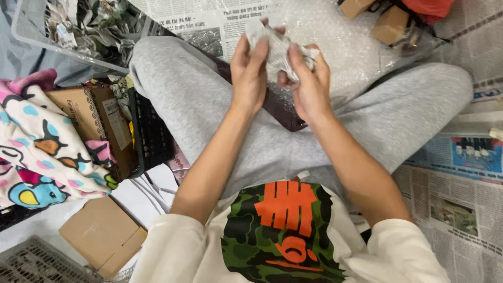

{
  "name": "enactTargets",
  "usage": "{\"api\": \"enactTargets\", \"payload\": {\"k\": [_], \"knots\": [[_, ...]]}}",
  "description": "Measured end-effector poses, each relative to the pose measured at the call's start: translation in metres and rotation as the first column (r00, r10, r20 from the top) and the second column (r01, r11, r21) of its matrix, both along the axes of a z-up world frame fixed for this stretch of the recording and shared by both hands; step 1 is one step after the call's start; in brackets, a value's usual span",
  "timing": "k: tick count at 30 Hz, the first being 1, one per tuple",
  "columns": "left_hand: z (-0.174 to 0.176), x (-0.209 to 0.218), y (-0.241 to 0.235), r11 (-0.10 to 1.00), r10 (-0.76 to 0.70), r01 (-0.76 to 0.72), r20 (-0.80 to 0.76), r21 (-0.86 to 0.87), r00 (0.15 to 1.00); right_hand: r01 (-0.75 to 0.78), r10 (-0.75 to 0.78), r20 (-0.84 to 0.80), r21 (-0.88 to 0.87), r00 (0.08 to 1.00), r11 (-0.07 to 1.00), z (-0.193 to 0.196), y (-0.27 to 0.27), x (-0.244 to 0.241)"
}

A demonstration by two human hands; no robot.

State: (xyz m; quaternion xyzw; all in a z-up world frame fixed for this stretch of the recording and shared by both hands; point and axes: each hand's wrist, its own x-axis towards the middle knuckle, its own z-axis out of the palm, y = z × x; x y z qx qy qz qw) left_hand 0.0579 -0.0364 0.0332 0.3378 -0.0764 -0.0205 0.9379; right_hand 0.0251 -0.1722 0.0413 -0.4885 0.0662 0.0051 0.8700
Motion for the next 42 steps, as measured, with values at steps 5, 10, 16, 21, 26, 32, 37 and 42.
{"api": "enactTargets", "payload": {"k": [5, 10, 16, 21, 26, 32, 37, 42], "knots": [[0.02, 0.054, -0.007, 0.985, 0.157, -0.157, -0.004, 0.07, 0.988, -0.113, 0.117, 0.013, -0.161, 0.993, 0.98, 0.023, 0.021, 0.042], [0.034, 0.097, 0.004, 0.859, 0.228, -0.271, 0.149, 0.435, 0.962, -0.45, 0.468, -0.075, -0.442, 0.88, 0.776, 0.054, -0.015, 0.09], [0.054, 0.124, -0.024, 0.622, 0.175, -0.475, 0.481, 0.622, 0.859, -0.416, 0.332, -0.323, -0.871, 0.886, 0.261, 0.054, -0.026, 0.144], [0.04, 0.158, 0.002, 0.466, -0.251, -0.504, 0.655, 0.727, 0.713, -0.141, 0.487, -0.122, -0.99, 0.865, 0.002, 0.029, -0.056, 0.169], [0.023, 0.183, -0.008, 0.31, -0.389, -0.357, 0.46, 0.881, 0.798, -0.505, 0.368, -0.485, -0.862, 0.793, -0.049, 0.015, -0.057, 0.188], [0.027, 0.204, 0.01, 0.179, -0.545, 0.094, 0.019, 0.979, 0.838, -0.143, 0.55, -0.273, -0.953, 0.789, -0.269, 0.022, -0.056, 0.201], [0.015, 0.189, -0.005, -0.075, -0.512, 0.047, -0.079, 0.996, 0.855, -0.024, 0.619, -0.288, -0.917, 0.731, -0.397, 0.009, -0.051, 0.196], [0.006, 0.169, -0.02, -0.376, -0.484, -0.198, -0.01, 0.905, 0.875, 0.052, 0.573, -0.246, -0.89, 0.781, -0.454, 0.009, -0.052, 0.191]]}}
